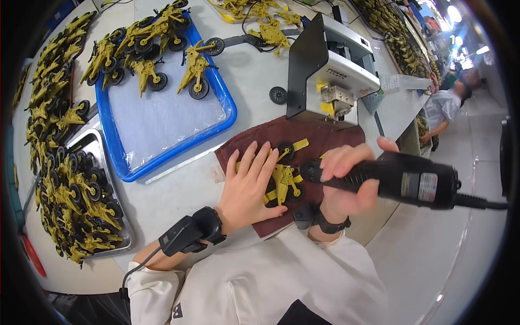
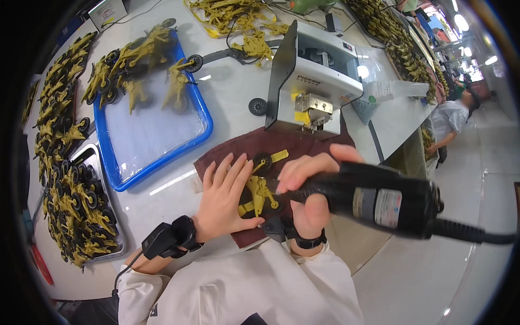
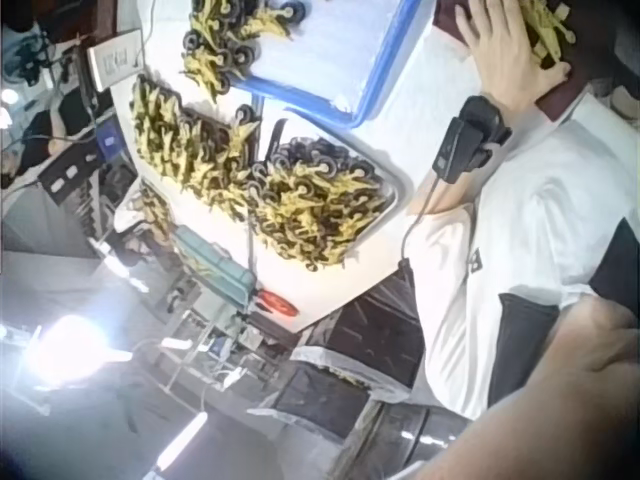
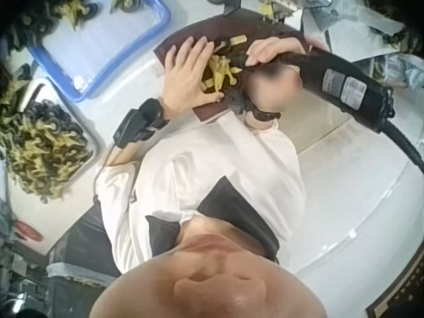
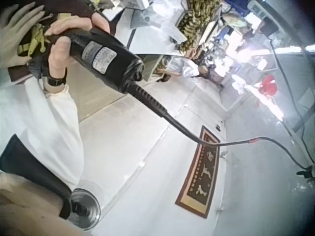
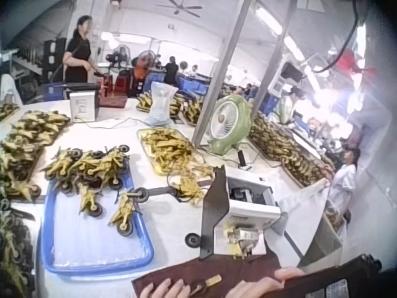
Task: The recorder uses an electric screwdriver and a trimming/heat tool to assemble and finish small yellow toy motorcycles.
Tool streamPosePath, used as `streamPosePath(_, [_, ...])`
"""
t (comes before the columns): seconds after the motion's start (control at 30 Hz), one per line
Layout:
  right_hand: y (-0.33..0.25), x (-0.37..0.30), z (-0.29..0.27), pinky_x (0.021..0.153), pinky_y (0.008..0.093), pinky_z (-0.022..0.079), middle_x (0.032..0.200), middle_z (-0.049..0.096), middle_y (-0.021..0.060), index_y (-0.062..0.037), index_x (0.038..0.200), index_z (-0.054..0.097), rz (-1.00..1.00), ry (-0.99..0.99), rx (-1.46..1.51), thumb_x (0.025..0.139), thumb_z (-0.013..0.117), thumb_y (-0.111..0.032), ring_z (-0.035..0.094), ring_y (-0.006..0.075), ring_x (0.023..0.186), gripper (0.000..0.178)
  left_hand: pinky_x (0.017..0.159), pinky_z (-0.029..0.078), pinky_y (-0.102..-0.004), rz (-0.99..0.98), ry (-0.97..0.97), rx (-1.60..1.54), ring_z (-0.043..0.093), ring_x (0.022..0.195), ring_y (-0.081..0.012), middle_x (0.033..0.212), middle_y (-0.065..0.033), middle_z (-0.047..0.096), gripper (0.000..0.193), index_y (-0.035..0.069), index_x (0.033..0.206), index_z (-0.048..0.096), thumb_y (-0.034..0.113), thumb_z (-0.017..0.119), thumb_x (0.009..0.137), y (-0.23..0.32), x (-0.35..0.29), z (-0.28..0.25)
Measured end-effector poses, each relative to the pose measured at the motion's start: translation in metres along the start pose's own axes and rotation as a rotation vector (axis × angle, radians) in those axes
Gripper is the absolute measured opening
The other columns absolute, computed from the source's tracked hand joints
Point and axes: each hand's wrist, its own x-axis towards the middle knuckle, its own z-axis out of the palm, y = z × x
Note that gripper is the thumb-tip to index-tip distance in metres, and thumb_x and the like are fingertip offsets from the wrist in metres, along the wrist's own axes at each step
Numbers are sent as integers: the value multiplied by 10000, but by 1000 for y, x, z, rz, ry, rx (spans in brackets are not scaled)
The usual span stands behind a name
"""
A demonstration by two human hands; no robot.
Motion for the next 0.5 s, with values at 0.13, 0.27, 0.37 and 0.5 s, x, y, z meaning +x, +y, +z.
streamPosePath(0.13, [5, 2, 8, 470, 328, 425, 660, 496, 86, -26, 1292, 225, 13, -29, 6, 869, 503, -412, 474, 187, 450, 636, 1041, 181, -529, -5, -1, -6, 295, 1290, -359, 1396, -159, 343, 1019, 30, 1353, 338, 508, 751, 553, -2, 5, -1])
streamPosePath(0.27, [12, -2, 13, 558, 329, 453, 719, 530, 102, -27, 1273, 246, 69, -37, 72, 840, 600, -380, 520, 191, 546, 662, 1036, 185, -533, 13, 23, -35, 302, 1286, -363, 1386, -162, 357, 989, 32, 1339, 362, 463, 754, 540, -6, 9, -8])
streamPosePath(0.37, [20, -9, 16, 636, 339, 486, 721, 573, 110, -25, 1200, 289, 120, -52, 151, 812, 673, -307, 561, 195, 626, 615, 1042, 180, -543, -1, 2, -21, 281, 1299, -380, 1378, -212, 341, 992, 0, 1341, 345, 449, 749, 554, -6, 3, -17])
streamPosePath(0.5, [7, -10, 27, 631, 340, 485, 704, 580, 106, -24, 1181, 285, 128, 31, 172, 820, 660, -290, 569, 188, 617, 585, 1045, 186, -513, 12, 30, -60, 295, 1316, -318, 1418, -155, 333, 962, 64, 1340, 384, 509, 724, 558, -3, 1, -14])
